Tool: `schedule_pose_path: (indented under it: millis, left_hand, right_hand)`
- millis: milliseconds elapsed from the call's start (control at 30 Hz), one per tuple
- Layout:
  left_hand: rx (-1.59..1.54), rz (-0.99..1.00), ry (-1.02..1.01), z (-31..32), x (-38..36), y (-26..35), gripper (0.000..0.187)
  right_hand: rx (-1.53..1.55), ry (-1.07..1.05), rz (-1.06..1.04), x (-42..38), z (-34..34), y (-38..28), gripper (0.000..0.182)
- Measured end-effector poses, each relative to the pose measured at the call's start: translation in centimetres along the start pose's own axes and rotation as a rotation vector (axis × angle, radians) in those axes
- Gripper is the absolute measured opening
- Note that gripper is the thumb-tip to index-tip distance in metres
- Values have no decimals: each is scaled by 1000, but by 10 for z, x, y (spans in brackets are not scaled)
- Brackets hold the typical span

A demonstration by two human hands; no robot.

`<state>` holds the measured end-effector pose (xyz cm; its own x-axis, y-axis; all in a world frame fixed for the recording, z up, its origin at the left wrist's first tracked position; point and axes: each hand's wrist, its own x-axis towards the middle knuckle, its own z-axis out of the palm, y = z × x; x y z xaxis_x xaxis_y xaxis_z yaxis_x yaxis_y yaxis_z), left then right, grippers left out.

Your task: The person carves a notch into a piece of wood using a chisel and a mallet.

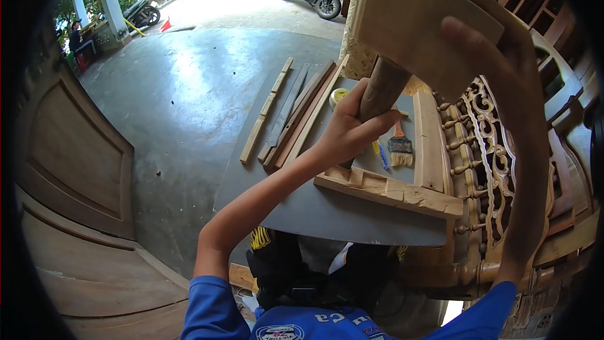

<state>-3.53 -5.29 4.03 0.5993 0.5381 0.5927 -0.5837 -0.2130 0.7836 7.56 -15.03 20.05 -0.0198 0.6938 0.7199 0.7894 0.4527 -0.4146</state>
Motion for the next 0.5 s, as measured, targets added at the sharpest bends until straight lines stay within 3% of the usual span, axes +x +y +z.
schedule_pose_path:
  millis: [33,133,233,300,367,467,500]
  left_hand:
    - [-2,-8,4,-1,0,0,25]
    - [-21,-18,4,2,1,-1,25]
    - [-5,-11,-13,-1,1,0,27]
    - [-15,-23,-1,-1,2,-3,28]
    - [-24,-22,-6,2,2,-1,27]
    - [-39,-26,-5,5,-1,1,26]
    - [-41,-31,-11,4,-2,1,26]
  right_hand:
    - [76,41,121,-1,-4,-5,44]
    - [217,313,140,5,-17,17,45]
    - [-14,-37,-62,7,-13,13,42]
    - [5,-62,-75,9,-17,13,41]
    - [189,167,69,5,-30,26,42]
    - [38,198,90,-3,-9,18,42]
    - [-44,92,27,-4,-7,7,41]
